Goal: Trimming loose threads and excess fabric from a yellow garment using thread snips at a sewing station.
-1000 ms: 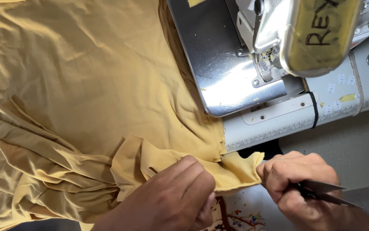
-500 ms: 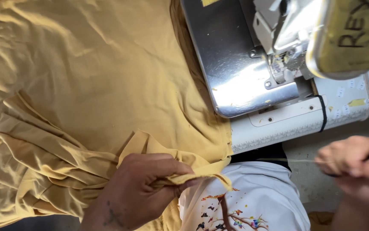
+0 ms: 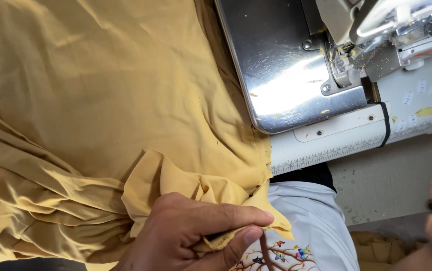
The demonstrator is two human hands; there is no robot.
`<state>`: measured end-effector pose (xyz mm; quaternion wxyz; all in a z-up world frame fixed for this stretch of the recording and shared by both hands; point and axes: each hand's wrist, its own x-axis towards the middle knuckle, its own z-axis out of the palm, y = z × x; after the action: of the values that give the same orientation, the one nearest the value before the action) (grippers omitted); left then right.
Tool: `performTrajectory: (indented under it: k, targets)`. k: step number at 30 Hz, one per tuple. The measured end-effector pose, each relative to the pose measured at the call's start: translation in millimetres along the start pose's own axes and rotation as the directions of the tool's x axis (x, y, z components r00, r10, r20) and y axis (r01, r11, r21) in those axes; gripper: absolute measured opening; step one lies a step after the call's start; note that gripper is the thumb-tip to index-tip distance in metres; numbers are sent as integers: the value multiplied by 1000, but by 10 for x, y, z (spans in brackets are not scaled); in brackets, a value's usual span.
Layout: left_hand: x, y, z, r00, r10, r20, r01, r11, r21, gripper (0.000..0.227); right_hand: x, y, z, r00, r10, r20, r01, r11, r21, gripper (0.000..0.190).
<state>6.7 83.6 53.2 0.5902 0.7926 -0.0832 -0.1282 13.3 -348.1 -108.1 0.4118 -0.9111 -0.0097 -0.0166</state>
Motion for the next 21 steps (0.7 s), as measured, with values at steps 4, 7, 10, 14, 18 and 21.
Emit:
performTrajectory:
  k: [4,7,10,14,18,21]
  targets:
    - [-33,-15,63,997,78,-10,-77,994,73,19,37,-1583,366,959,-282,22,277,953,122,35]
    - [-48,5,56,996,85,-6,-84,992,90,18,184,-2123,534,871,-478,114,455,872,181,41]
    - [-47,57,6,996,38,83,-36,999,-20,21,219,-2243,570,823,-513,243,494,859,138,18]
    - [-78,-26,0,995,44,85,-44,999,-2,21,233,-2211,602,803,-556,216,510,827,235,23]
    - [-20,5,114,999,22,-42,-17,995,100,11,195,-2134,623,836,-476,272,197,725,660,25]
    - [99,-37,184,995,78,-62,-87,984,-156,27,403,-1940,815,674,-702,230,100,395,913,32]
